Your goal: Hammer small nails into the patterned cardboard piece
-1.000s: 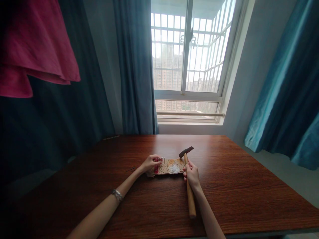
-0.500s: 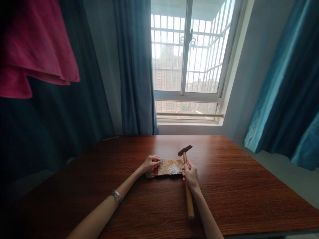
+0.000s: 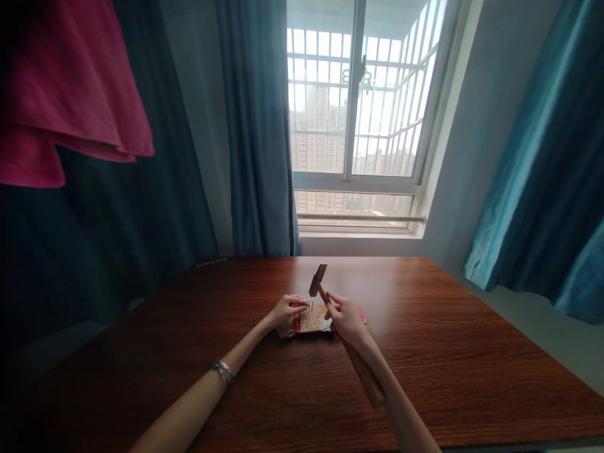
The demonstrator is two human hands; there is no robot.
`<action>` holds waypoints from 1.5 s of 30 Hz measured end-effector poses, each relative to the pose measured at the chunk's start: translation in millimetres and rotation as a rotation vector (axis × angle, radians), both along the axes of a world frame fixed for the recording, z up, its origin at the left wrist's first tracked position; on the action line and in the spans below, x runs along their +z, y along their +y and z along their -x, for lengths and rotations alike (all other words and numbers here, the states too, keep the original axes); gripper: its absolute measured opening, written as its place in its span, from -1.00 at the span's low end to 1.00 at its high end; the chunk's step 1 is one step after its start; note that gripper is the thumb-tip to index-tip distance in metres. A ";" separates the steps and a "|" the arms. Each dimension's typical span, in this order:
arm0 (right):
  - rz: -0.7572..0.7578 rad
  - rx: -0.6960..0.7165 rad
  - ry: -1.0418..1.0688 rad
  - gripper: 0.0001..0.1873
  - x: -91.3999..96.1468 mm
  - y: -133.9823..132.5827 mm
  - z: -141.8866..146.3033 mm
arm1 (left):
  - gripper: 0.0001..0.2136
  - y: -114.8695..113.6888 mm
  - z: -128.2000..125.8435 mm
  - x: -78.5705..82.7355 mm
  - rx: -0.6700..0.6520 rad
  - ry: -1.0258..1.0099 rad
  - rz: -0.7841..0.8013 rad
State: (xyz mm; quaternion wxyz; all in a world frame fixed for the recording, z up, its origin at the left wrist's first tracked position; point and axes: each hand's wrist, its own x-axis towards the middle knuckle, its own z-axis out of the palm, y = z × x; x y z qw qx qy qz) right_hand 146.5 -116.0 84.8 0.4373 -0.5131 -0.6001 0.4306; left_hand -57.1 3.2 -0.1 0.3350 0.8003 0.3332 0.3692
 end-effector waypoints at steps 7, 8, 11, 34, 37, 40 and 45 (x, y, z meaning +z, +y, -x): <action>0.016 0.084 -0.135 -0.51 12.2 9.3 11.0 | -0.74 -3.7 -0.7 4.3 0.005 0.021 -0.005; 0.016 0.087 -0.151 -0.52 12.9 11.1 12.1 | -0.74 -3.9 -0.8 4.5 0.010 0.017 -0.007; 0.028 0.085 -0.171 -0.54 14.5 14.0 14.2 | -0.73 -4.6 -0.9 5.0 0.005 0.002 0.010; -0.015 0.065 -0.154 -0.56 0.1 12.2 23.1 | -0.72 -5.2 -1.6 8.0 0.010 0.008 0.069; -0.042 0.074 -0.157 -0.56 -2.3 9.6 24.2 | -0.73 -5.4 -1.6 7.5 0.014 0.001 0.065; -0.044 0.096 -0.158 -0.56 -1.1 7.5 24.7 | -0.73 -4.8 -1.8 6.0 0.026 0.015 0.073; -0.054 0.073 -0.140 -0.55 1.3 6.9 25.5 | -0.75 -3.0 -2.0 2.7 0.013 -0.002 0.086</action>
